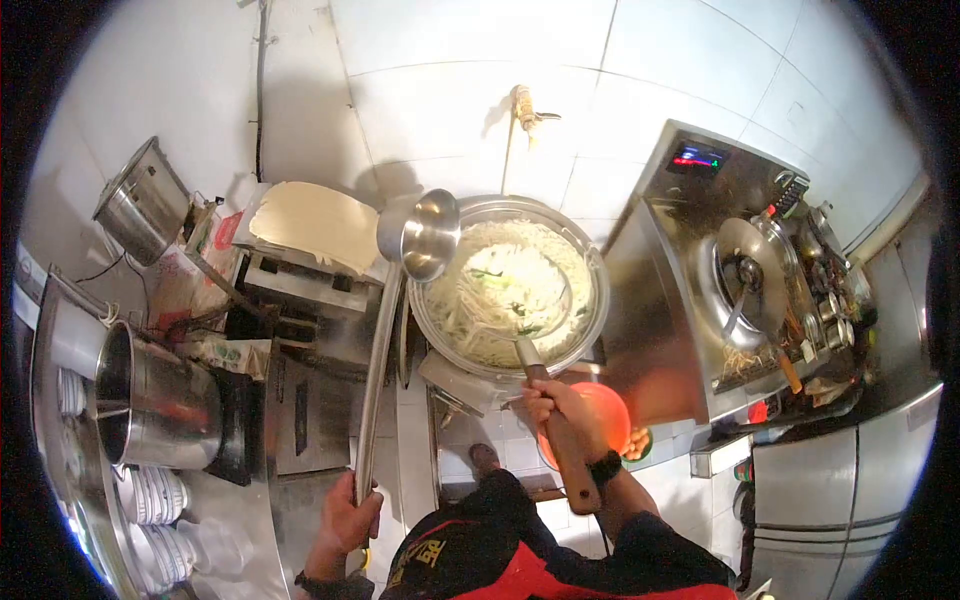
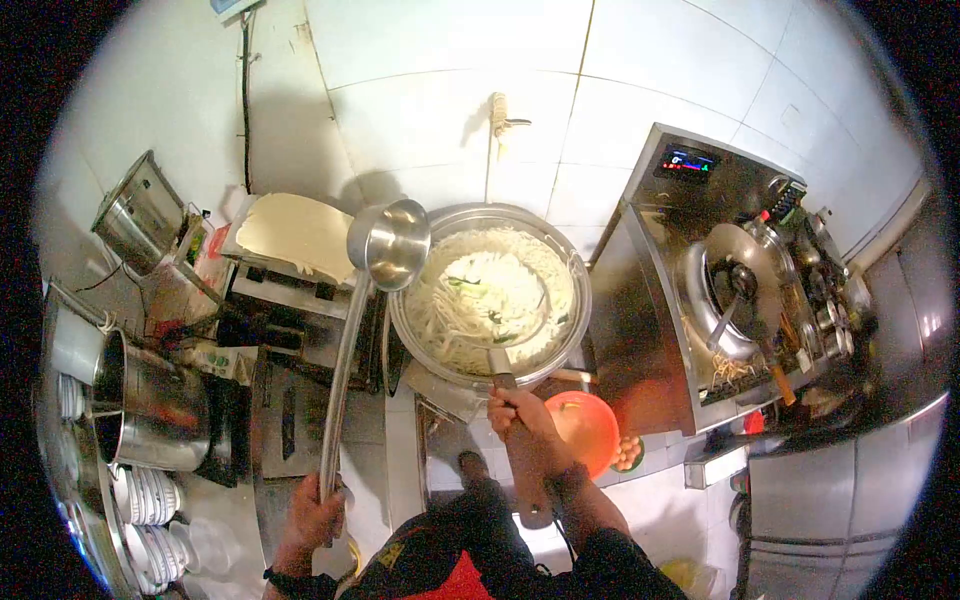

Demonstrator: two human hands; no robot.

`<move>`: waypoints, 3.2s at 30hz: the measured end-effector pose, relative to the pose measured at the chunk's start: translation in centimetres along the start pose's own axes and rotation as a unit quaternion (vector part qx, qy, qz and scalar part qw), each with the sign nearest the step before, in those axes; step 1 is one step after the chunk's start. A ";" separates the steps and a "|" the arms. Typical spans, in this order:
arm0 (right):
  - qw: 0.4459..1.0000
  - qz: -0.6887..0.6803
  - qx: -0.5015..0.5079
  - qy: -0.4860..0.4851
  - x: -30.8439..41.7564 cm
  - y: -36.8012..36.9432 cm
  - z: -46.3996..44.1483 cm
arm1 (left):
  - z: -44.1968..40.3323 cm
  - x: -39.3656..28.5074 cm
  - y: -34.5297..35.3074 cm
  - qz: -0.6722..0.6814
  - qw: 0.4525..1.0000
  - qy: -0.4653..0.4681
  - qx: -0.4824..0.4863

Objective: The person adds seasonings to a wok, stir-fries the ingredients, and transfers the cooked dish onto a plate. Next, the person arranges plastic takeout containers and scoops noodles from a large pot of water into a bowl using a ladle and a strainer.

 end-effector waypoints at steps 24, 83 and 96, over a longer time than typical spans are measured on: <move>0.996 0.072 0.023 -0.051 0.7 6.5 9.5 | -2.8 2.4 1.4 0.041 0.999 0.009 0.032; 0.796 0.160 -0.461 -0.357 4.3 -44.5 7.7 | 2.8 7.9 7.3 0.020 0.989 0.030 0.144; 0.762 0.199 -0.399 -0.469 3.5 -40.3 18.5 | 6.0 9.5 5.5 0.122 0.981 0.026 0.147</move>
Point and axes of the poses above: each hand's wrist, its own z-axis away from the middle knuckle, its own y-axis out of the palm, x = y × z, the point moved 8 cm from there along -z, towards the middle knuckle, and after that the axes turned 13 degrees about -z, right-handed, at the moved point
